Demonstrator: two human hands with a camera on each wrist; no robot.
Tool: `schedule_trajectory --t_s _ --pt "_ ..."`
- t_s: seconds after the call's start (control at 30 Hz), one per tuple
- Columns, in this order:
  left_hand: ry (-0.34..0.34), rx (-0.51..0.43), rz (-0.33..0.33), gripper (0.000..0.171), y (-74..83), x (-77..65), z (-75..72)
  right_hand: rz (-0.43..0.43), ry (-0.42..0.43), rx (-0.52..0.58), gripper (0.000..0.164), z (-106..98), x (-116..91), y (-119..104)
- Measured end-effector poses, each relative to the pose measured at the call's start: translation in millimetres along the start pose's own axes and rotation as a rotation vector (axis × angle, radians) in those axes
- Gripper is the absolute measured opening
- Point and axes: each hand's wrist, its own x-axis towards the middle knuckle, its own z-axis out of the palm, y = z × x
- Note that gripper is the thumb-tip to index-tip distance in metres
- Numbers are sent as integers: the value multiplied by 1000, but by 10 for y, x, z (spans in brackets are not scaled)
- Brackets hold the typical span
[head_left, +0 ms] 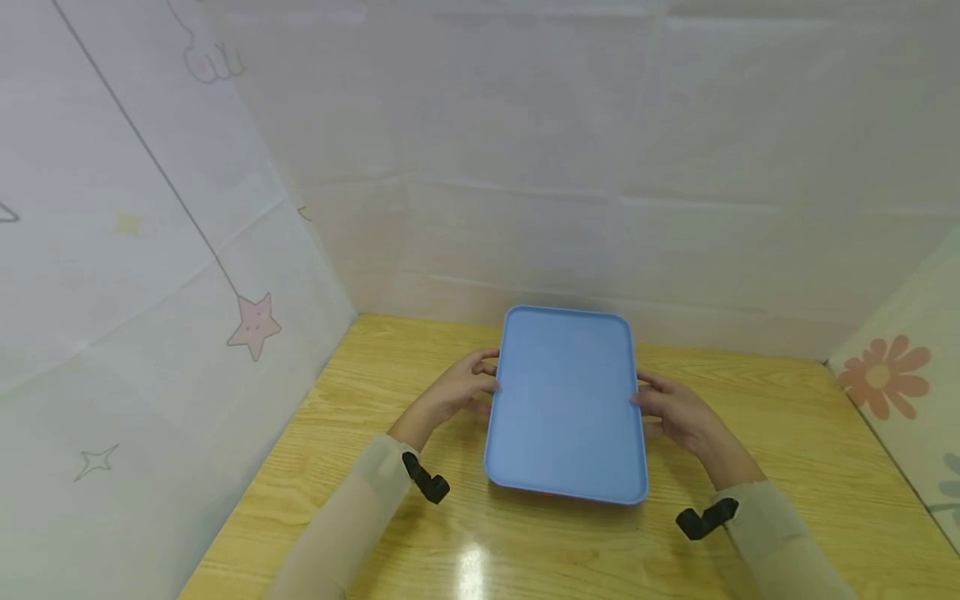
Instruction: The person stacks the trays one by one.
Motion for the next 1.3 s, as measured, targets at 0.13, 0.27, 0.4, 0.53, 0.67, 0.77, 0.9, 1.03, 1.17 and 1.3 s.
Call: schedule_trajectory --t_s 0.13,0.27,0.4,0.53,0.67,0.77,0.9,1.03,1.17,1.3 --pt "10 -2 -23 72 -24 71 5 15 15 -1 77 -11 54 -1" --pt "13 8 -46 73 -35 123 11 42 28 -2 77 -26 103 16" --pt "4 16 -55 74 -60 176 13 59 46 -14 78 -46 143 41" --pt "-9 24 -63 74 -97 231 18 61 56 -44 76 -70 181 70" --pt "-13 32 -73 74 -124 281 32 73 74 -88 75 -92 211 94" --pt "-12 38 -76 73 -134 312 45 82 90 -114 74 -102 224 104" --pt "-7 55 -80 73 -138 336 61 93 95 -134 74 -99 229 107" --pt "-3 84 -85 73 -127 341 73 113 105 -155 73 -102 239 115" --pt "-1 111 -93 73 -115 349 79 134 116 -171 74 -121 266 127" --pt "-1 124 -105 73 -111 368 76 145 122 -186 74 -134 289 134"
